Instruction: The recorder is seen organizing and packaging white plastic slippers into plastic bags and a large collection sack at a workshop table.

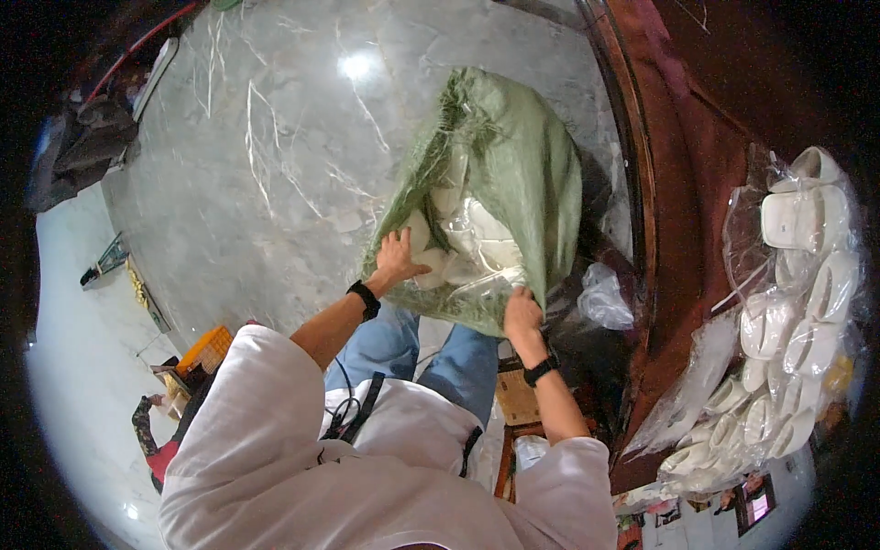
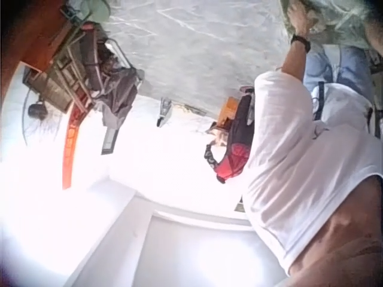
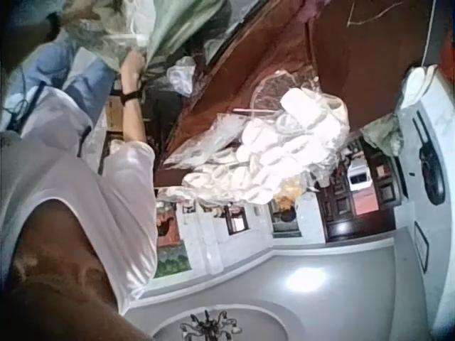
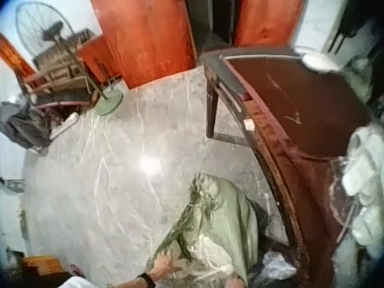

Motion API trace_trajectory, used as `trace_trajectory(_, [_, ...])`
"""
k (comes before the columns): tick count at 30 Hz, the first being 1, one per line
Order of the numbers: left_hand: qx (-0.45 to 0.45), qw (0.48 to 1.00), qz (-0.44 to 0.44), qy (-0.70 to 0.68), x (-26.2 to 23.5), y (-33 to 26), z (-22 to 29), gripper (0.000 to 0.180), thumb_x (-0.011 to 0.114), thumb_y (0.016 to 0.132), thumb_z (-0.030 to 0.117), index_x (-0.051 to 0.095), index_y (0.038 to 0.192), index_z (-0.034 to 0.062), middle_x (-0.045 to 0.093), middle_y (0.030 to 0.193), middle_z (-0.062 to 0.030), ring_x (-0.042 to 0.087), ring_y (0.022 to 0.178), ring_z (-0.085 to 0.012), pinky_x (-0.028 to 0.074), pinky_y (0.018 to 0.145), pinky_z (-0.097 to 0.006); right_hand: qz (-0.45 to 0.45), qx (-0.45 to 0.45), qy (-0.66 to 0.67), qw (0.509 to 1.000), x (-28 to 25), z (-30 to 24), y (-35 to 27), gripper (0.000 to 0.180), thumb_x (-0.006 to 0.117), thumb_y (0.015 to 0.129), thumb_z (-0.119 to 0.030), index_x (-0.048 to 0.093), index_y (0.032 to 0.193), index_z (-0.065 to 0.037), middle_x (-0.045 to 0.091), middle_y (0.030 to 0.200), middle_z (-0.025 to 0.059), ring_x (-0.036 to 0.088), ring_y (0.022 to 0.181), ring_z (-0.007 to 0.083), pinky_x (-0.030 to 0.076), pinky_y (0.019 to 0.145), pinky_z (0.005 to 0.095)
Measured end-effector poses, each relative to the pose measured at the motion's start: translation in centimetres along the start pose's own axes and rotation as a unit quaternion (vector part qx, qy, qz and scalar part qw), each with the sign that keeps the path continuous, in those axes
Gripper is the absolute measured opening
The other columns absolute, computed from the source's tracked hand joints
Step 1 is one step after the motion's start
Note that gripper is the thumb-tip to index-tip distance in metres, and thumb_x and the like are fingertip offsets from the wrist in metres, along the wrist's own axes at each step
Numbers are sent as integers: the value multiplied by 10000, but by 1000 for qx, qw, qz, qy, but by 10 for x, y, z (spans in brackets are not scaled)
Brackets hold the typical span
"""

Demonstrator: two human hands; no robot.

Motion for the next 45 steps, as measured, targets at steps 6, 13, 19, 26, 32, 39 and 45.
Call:
trace_trajectory(6, [-86,994,-55,-28,9,-7,-21,956,799,511,489,363,1173,-47,483,1114,-207,468,1075,-320,428,871,-394,-34,130,-8,991,2,32,-14,369,556,797,-170,446,1087,31,568,993,226,588,905,355,502,694,418])
trace_trajectory(13, [-143,983,-109,-26,35,-10,-26,931,789,504,514,420,1150,-46,537,1098,-166,519,1053,-303,424,874,-392,271,-171,-2,947,-93,-91,30,314,467,791,-31,451,1104,-9,535,1009,173,572,819,330,481,677,413])
trace_trajectory(19, [-110,982,-135,-69,62,-10,-20,1003,826,484,418,301,1196,-55,561,1061,-194,551,1009,-330,442,845,-416,60,-106,47,992,-84,-94,94,680,569,762,-83,213,1340,-39,423,1227,210,516,981,370,464,761,417])
trace_trajectory(26, [-107,980,-165,-9,78,-19,-15,1011,771,567,271,155,1273,-107,566,1047,-232,575,971,-342,473,797,-407,128,-201,50,970,-45,-48,56,938,672,721,-230,47,1385,-11,494,1131,292,547,909,440,450,816,453])
trace_trajectory(32, [-126,985,-117,-2,89,-27,-17,922,638,654,132,45,1318,-111,590,990,-233,613,874,-328,488,740,-391,-30,-197,74,977,-22,-71,32,1115,807,537,-172,104,1400,-109,429,1188,279,506,1005,429,453,788,444])
trace_trajectory(39, [16,992,-121,9,81,-47,27,970,646,721,186,-38,1406,238,581,985,-237,616,802,-349,495,673,-419,3,-182,-289,940,58,-76,56,795,678,669,-112,299,1355,-249,296,1294,183,327,1183,370,402,866,400])
trace_trajectory(45, [-6,988,-128,92,104,-54,16,873,712,669,320,200,1369,218,504,1111,-228,554,956,-352,477,772,-426,104,-226,-96,964,53,-69,85,354,563,712,-49,586,1059,-109,428,1135,117,408,1092,278,404,870,320])
Point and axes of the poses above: each hand's wrist, its own y-axis towards the middle knuckle, its own x-axis out of the palm, z = x × y, the point moved 9 cm from there along y, towards the middle knuckle
